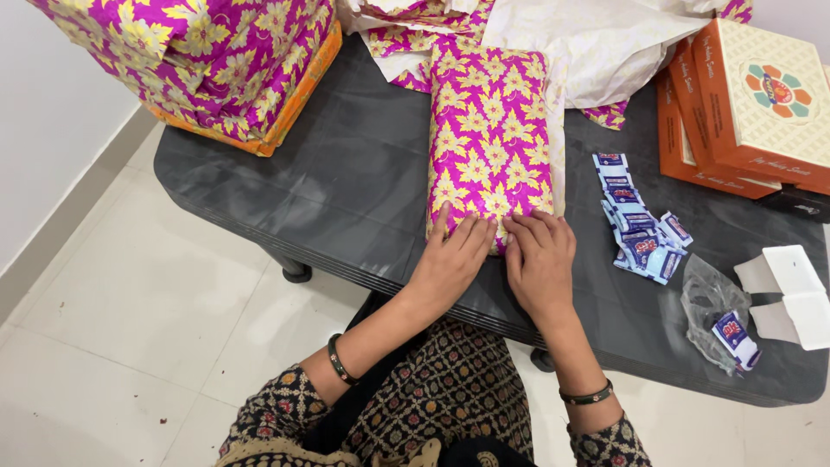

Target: The person wraps a rectangular box with floral-patterned wrapping paper on a table. They fold the paper edges, smooth the surface, and secure the package with adhesive tape. The wrapped box is then placed aside, and the person begins wrapping another box.

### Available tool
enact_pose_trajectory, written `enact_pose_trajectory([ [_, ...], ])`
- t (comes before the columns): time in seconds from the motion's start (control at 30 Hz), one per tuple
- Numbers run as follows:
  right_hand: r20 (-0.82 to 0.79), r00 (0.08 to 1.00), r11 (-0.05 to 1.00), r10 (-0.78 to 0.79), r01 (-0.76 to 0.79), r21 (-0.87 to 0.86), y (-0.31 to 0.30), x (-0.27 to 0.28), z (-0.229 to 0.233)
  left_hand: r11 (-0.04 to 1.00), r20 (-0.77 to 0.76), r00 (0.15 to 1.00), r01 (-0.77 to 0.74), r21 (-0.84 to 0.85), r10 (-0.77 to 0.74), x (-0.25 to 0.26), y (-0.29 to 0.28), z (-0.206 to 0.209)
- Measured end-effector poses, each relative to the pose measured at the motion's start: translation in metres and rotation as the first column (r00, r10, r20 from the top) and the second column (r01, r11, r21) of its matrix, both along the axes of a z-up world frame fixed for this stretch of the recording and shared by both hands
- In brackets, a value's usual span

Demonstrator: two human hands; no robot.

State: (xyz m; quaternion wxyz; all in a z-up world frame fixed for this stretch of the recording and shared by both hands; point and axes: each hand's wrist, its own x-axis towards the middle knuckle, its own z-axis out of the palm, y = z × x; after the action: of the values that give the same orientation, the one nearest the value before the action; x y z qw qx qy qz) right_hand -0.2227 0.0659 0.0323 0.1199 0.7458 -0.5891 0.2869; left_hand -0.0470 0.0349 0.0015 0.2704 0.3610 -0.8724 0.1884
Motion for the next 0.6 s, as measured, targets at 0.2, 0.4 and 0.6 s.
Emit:
enact_pose_trajectory([
  [0.2,0.010,1.000,1.000,0.017,-0.018,0.024,-0.003,-0.001,0.006,1.000,0.002,1.000,0.011,0.004,-0.011,-0.007,-0.006,0.005],
  [0.4,0.408,0.913,0.999,-0.017,0.003,0.035,0.001,-0.039,0.024,0.995,-0.054,0.995,0.088,0.054,-0.085,-0.005,-0.012,0.010],
  [0.6,0.640,0.751,0.987,-0.160,0.103,0.126,0.003,-0.080,0.005,0.993,-0.071,0.993,0.099,0.067,-0.095,-0.004,-0.011,0.013],
])
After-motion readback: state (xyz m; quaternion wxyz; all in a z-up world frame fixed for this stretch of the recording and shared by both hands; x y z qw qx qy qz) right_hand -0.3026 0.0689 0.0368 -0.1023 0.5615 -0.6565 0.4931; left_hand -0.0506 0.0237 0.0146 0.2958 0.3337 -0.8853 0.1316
